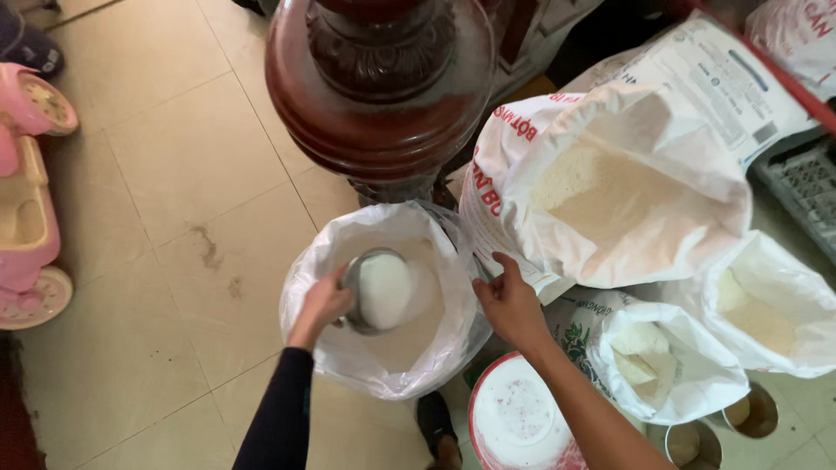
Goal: The person separates egg yolks from whites, prepares a large mixer bowl, attaches a whisk attachment to an industrial mixer, and measures ingredients using a scale and various containers.
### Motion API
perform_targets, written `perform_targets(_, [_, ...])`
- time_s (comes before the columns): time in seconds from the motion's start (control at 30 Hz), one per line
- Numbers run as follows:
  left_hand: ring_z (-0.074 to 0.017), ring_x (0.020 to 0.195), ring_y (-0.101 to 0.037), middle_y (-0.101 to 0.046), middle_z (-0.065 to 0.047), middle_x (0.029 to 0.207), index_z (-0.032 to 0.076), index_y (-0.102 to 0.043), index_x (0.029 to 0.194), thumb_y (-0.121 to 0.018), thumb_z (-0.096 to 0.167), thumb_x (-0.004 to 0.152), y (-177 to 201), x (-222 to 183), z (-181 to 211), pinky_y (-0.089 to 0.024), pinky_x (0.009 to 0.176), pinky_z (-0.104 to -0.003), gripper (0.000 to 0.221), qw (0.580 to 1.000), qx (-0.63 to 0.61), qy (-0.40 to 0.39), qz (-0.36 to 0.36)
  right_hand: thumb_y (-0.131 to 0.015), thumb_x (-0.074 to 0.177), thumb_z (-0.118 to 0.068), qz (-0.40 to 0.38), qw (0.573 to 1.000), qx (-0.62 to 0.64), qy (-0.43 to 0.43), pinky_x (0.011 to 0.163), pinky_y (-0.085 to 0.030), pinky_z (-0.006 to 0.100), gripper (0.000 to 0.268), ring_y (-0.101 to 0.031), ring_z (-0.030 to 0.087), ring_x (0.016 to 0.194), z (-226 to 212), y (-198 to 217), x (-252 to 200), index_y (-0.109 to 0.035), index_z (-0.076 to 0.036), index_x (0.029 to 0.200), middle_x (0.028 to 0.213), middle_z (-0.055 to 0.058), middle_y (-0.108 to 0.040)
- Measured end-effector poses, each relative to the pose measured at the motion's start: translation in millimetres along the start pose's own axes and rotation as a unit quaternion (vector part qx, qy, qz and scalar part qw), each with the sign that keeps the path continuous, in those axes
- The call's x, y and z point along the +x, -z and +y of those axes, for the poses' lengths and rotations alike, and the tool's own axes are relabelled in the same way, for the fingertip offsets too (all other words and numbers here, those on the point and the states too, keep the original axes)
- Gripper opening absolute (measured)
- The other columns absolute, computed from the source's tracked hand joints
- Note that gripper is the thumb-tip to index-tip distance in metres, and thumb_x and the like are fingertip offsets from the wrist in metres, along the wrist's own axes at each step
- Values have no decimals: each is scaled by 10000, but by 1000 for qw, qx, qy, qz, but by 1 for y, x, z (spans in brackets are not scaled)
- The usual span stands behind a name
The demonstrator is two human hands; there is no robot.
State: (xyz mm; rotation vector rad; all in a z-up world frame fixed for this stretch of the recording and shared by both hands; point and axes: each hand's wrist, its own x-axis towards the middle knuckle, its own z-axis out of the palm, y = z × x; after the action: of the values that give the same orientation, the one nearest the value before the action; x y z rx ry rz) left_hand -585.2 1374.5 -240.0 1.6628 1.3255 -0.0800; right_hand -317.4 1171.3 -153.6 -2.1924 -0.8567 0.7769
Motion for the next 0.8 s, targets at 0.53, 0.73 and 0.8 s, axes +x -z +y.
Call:
perform_targets(0.53, [-292,564,-648,-633,-152,809,-57,-621,1029,-561,77,843,35,-92,11,-567,477,-415,236,940,-336,36,55,-638,961,-261,-35,955,288,-67,566,-538,325,429,-621,150,623,13,89,-44,-610,-31,1321,887,78,-659])
perform_targets(0.73, [-269,619,-629,-670,-155,819,-58,-626,1041,-552,88,863,-12,-165,151,-529,504,-404,241,955,-290,-59,-30,-615,990,-273,66,917,385,-83,630,-565,310,271,-622,137,692,69,205,-116,-641,-45,1135,895,48,-635])
perform_targets(0.8, [-274,634,-627,-674,-163,822,-54,-616,1070,-553,86,860,-56,-194,200,-535,528,-410,260,953,-286,-72,-71,-626,993,-283,128,894,420,-88,625,-551,319,244,-614,139,693,96,245,-156,-632,-51,1067,892,46,-633])
